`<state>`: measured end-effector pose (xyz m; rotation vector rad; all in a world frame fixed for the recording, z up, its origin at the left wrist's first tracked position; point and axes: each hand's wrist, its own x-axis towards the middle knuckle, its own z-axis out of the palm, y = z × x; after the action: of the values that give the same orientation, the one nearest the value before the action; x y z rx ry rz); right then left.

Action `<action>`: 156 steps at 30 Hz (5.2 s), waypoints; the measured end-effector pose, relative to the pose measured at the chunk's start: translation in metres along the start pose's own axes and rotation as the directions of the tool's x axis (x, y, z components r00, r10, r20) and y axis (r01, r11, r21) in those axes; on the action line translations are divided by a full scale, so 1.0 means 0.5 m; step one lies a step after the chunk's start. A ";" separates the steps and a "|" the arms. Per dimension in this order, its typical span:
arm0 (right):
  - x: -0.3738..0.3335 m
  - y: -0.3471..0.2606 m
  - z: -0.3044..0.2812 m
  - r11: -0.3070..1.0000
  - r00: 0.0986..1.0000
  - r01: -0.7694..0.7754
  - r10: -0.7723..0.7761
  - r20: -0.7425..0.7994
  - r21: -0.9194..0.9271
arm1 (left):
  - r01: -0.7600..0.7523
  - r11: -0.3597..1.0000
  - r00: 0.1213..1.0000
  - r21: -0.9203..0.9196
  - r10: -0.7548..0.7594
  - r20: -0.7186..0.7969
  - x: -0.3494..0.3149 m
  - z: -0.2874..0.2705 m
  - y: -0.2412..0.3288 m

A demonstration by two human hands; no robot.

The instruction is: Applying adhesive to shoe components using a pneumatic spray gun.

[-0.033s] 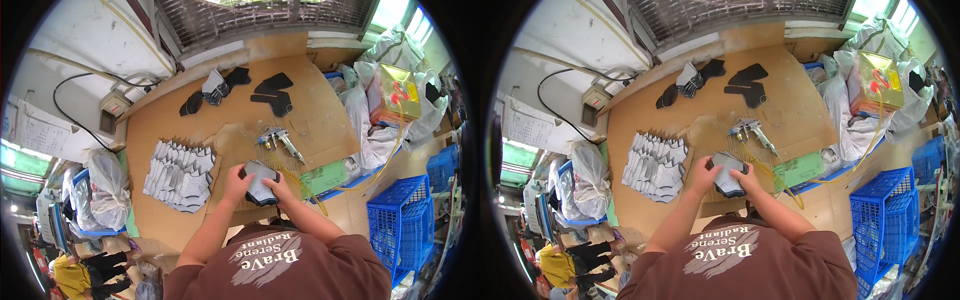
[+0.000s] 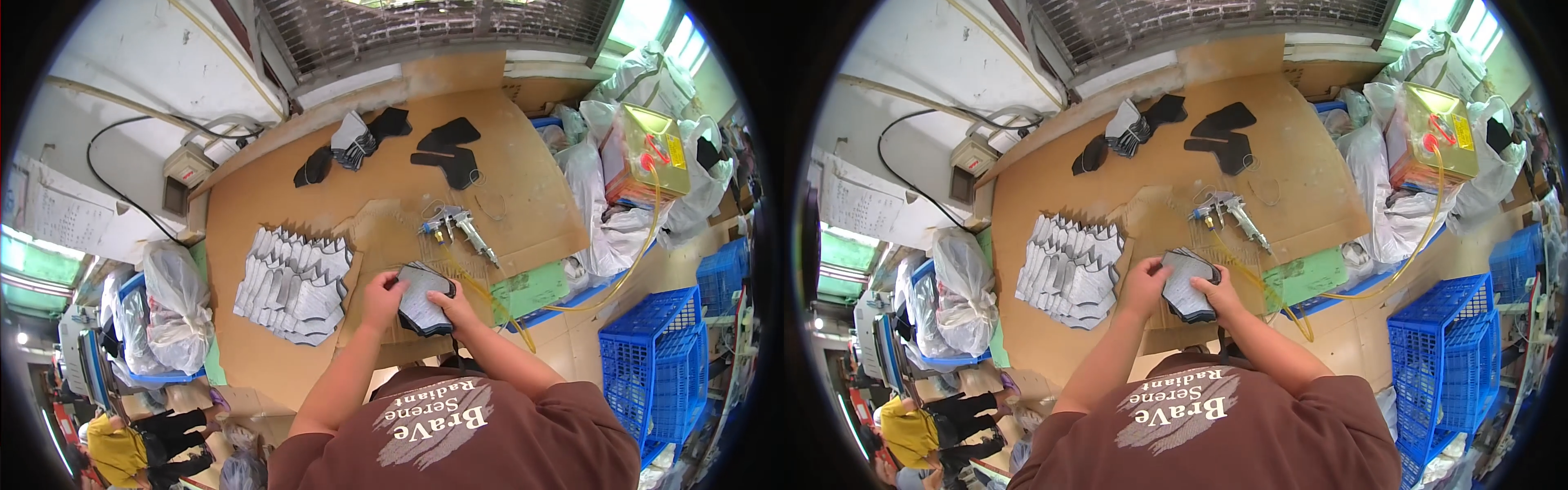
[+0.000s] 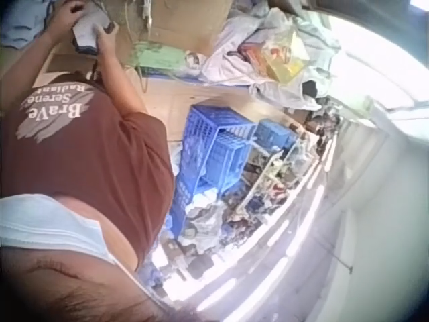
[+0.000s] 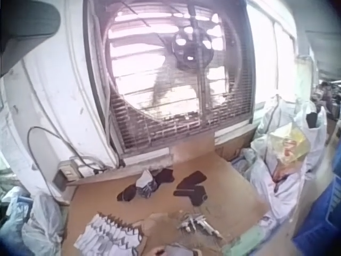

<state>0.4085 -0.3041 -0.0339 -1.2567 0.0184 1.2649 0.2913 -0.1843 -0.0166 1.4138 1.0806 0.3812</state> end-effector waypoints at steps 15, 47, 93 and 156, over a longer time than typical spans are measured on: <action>0.007 -0.028 -0.006 0.952 0.984 0.014 0.041 0.171 -0.307 | -0.310 0.930 0.881 0.195 0.359 -0.309 -0.071 0.036 -0.040; -0.018 -0.076 -0.068 0.813 0.589 -0.581 0.443 0.676 -0.027 | 0.149 0.880 0.973 -0.451 -0.050 0.224 -0.136 -0.056 0.007; 0.114 0.002 -0.015 0.967 0.830 -0.184 0.248 0.500 -0.174 | -0.496 0.336 0.728 0.801 0.664 0.172 -0.151 0.033 0.012; -0.061 -0.286 -0.181 0.970 0.981 0.014 0.035 0.193 -0.244 | 0.043 0.994 0.983 0.097 -0.060 0.175 -0.045 -0.059 -0.045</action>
<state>0.5508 -0.3581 0.0462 -1.3359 -0.2810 1.4276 0.2488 -0.1885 -0.0231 1.4690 0.9969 0.1656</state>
